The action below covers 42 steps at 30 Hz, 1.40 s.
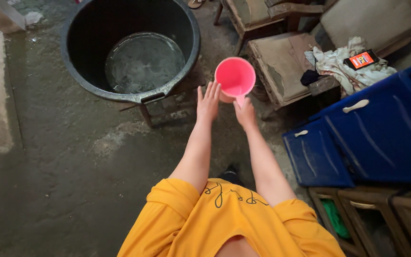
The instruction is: The recorder walks toward a bucket on the ground and picks it up with both hands.
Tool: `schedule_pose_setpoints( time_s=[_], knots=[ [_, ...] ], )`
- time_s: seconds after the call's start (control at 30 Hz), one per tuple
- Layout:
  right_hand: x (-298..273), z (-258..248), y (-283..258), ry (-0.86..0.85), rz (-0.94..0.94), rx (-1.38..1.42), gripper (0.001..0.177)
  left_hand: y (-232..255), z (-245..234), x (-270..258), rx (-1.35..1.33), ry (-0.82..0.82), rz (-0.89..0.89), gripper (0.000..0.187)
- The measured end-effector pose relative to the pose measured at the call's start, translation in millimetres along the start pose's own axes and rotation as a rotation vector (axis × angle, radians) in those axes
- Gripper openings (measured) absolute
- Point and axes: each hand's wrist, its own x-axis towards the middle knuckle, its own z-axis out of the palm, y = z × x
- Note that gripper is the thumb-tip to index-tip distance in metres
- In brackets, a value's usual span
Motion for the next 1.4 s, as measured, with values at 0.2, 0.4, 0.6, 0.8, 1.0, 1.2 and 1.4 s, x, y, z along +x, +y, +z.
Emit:
schedule_pose_setpoints(
  time_s=[0.2,0.4,0.6,0.8,1.0,1.2,1.4],
  knots=[
    [54,-62,-106,-0.06,0.272,0.271,0.045,10,-43,75,-0.02,0.125,-0.046,0.08],
    [185,-30,-79,0.066,0.053,0.294,0.052,17,-109,145,-0.092,0.141,-0.074,0.101],
    [206,-54,-104,0.045,0.129,0.395,0.059,28,-66,181,-0.134,0.09,-0.185,0.117],
    [234,-6,-45,0.041,0.236,0.479,0.055,40,-29,195,-0.028,0.013,-0.278,0.105],
    [247,-41,-73,0.015,0.175,0.476,0.05,26,-12,217,0.053,0.016,-0.374,0.103],
    [270,-22,-61,-0.007,0.093,0.486,0.047,37,-1,229,0.092,0.061,-0.392,0.101],
    [288,-21,-44,-0.036,0.036,0.501,0.039,43,5,247,0.073,0.093,-0.421,0.101]
  ],
)
